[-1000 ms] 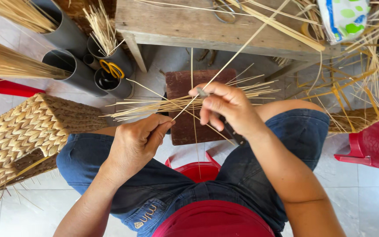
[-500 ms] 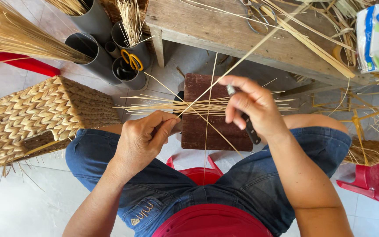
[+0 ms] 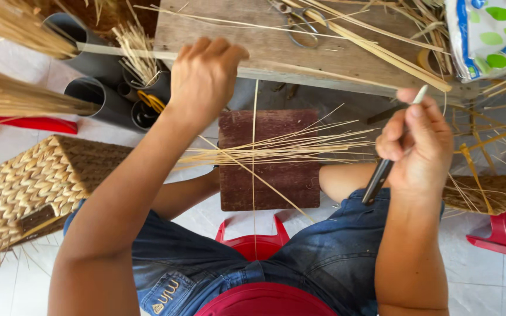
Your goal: The person sits on a low stool and splits thin bamboo sticks lengthwise into narrow strips using a small knife, then places the finished strips onto a growing pile on a wooden block in front of them, repeating the process one stick at a time.
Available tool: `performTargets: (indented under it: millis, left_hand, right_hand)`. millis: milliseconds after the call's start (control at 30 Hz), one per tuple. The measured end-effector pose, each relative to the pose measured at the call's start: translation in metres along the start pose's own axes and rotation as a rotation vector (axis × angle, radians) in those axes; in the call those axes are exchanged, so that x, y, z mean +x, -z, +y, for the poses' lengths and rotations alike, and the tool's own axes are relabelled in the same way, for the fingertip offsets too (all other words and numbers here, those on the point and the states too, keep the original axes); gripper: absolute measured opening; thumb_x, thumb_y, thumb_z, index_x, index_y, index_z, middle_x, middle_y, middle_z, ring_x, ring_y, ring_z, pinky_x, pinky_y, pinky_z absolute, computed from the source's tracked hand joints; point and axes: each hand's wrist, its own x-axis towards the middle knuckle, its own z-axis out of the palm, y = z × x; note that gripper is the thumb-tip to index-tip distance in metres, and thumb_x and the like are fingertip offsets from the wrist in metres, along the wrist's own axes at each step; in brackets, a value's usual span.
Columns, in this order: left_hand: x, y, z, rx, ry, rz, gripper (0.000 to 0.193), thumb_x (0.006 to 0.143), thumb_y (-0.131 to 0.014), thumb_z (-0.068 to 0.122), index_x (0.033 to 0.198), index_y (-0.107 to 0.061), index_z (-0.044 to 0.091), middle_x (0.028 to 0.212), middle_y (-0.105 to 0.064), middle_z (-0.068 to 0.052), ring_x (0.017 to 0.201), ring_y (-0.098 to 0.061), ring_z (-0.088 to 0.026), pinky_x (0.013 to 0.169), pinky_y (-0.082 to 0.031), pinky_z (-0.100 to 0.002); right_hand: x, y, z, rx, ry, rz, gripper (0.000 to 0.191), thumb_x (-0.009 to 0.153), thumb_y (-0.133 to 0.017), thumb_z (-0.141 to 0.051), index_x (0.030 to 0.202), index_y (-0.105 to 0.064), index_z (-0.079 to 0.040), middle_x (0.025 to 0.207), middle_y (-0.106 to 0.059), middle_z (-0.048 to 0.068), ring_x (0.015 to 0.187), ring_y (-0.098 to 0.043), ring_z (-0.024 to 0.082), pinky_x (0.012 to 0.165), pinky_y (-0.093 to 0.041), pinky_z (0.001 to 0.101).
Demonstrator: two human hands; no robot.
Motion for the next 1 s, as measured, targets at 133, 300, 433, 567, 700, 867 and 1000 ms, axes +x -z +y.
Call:
performTargets:
  millis: [133,300,433,567,700,867,1000]
  left_hand:
    - [0.036,-0.083,-0.038,0.108,-0.023,0.034,0.014,0.090,-0.070,0.004,0.094,-0.076,0.015,0.089,-0.072,-0.003,0.085,-0.068,-0.023,0.074,-0.052,-0.039]
    - [0.048,-0.159,-0.087,0.224,-0.049,0.115,0.018,0.087,-0.070,0.004,0.098,-0.076,0.018,0.092,-0.073,-0.001,0.086,-0.069,-0.020,0.076,-0.051,-0.040]
    - [0.020,-0.181,-0.087,0.232,-0.017,0.153,0.022,0.086,-0.069,0.003,0.106,-0.074,0.013,0.101,-0.073,-0.005,0.088,-0.069,-0.023,0.079,-0.051,-0.040]
    - [-0.025,-0.171,-0.047,-0.052,0.121,-0.005,0.016,0.088,-0.071,0.007,0.104,-0.073,0.009,0.100,-0.072,-0.009,0.089,-0.068,-0.028,0.075,-0.053,-0.044]
    - [-0.104,-0.131,0.005,-0.286,0.374,-0.181,0.002,0.095,-0.074,0.012,0.097,-0.074,0.010,0.096,-0.070,-0.012,0.088,-0.066,-0.034,0.074,-0.055,-0.046]
    - [-0.183,-0.098,0.048,-0.333,0.481,-0.303,0.009,0.092,-0.071,0.006,0.097,-0.075,0.012,0.098,-0.070,-0.009,0.093,-0.065,-0.034,0.078,-0.054,-0.045]
    - [-0.224,-0.101,0.078,-0.210,0.275,-0.331,0.023,0.083,-0.069,0.002,0.101,-0.076,0.015,0.110,-0.068,-0.007,0.102,-0.063,-0.030,0.084,-0.052,-0.043]
  right_hand:
    - [0.002,-0.002,0.004,-0.036,-0.087,0.043,0.023,0.111,-0.060,-0.016,0.130,-0.064,-0.003,0.077,-0.061,0.009,0.054,-0.045,0.012,0.051,-0.037,0.0265]
    - [0.006,-0.012,0.008,-0.112,-0.130,0.077,0.025,0.109,-0.059,-0.017,0.127,-0.064,0.000,0.075,-0.061,0.008,0.052,-0.045,0.012,0.049,-0.036,0.0261]
    - [0.009,-0.011,0.007,-0.076,-0.135,0.069,0.025,0.110,-0.059,-0.017,0.127,-0.064,0.000,0.076,-0.061,0.009,0.053,-0.046,0.012,0.050,-0.037,0.0264]
    - [0.006,-0.002,0.005,0.046,-0.137,0.033,0.029,0.109,-0.055,-0.013,0.134,-0.062,0.000,0.086,-0.064,0.010,0.060,-0.051,0.015,0.054,-0.040,0.0286]
    - [-0.008,0.000,0.011,0.073,-0.181,-0.001,0.032,0.109,-0.049,-0.007,0.138,-0.058,0.005,0.090,-0.065,0.013,0.067,-0.054,0.015,0.055,-0.041,0.0280]
    - [-0.021,-0.008,0.019,0.016,-0.178,-0.017,0.030,0.112,-0.051,-0.007,0.139,-0.058,0.006,0.094,-0.065,0.014,0.071,-0.055,0.015,0.056,-0.043,0.0284]
    - [-0.029,-0.023,0.027,-0.002,-0.186,-0.074,0.028,0.114,-0.053,-0.008,0.139,-0.059,0.005,0.090,-0.063,0.014,0.072,-0.056,0.016,0.059,-0.046,0.0295]
